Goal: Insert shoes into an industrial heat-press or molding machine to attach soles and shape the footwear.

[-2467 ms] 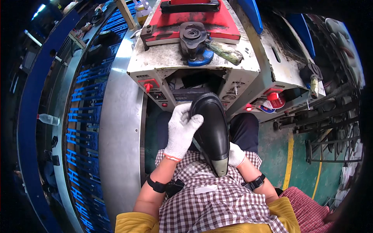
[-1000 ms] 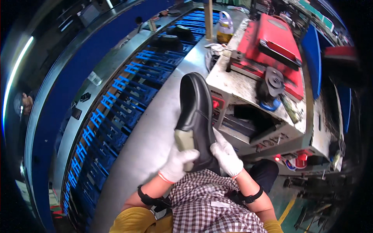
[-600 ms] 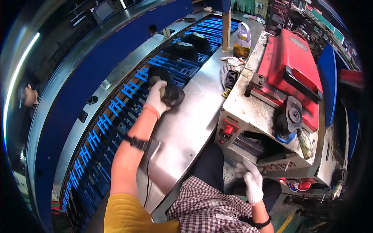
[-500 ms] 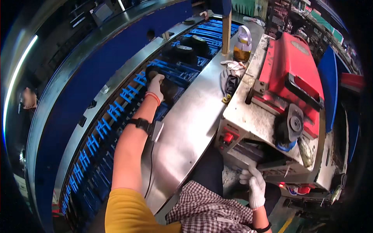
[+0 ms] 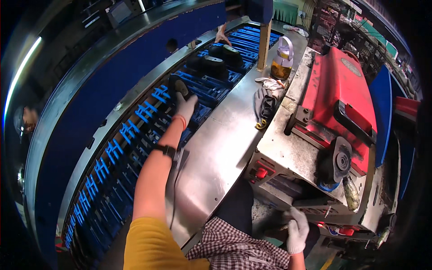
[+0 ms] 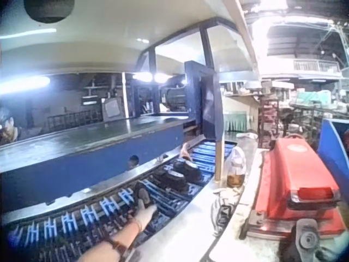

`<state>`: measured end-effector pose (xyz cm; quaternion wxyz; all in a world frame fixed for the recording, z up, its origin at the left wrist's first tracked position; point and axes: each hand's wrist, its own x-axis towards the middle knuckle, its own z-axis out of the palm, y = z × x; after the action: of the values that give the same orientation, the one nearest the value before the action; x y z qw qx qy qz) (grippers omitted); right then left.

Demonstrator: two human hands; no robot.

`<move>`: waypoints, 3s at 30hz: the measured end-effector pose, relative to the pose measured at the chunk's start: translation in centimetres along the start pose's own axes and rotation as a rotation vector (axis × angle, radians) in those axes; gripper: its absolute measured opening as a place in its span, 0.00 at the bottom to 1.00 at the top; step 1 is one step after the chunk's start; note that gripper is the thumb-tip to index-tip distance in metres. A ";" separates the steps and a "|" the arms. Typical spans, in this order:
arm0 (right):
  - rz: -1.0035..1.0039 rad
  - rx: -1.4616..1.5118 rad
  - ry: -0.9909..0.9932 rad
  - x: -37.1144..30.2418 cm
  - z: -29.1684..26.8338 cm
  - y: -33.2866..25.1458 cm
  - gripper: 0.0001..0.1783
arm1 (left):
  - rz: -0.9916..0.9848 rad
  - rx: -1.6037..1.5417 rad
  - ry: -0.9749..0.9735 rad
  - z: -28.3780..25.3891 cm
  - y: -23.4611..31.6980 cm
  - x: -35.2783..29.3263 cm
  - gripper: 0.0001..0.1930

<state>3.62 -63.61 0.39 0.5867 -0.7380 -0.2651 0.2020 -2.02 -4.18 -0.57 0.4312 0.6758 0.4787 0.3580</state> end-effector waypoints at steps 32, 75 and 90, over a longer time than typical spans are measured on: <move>-0.377 -0.418 0.410 9.0 -8.0 -12.8 0.15 | 0.744 0.906 -0.318 -6.9 -0.3 -25.4 0.32; -0.262 -0.121 0.264 10.1 -10.7 -9.4 0.19 | 0.316 0.744 0.197 -12.8 -4.2 -23.2 0.36; -0.271 -0.333 0.306 9.8 -10.5 -9.2 0.22 | -0.641 -0.714 0.877 -33.8 -12.1 -13.9 0.45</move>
<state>16.28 -63.85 11.92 0.5122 -0.8041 -0.2993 -0.0388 -40.38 -7.26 -0.21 0.4793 0.1057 0.6400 0.5912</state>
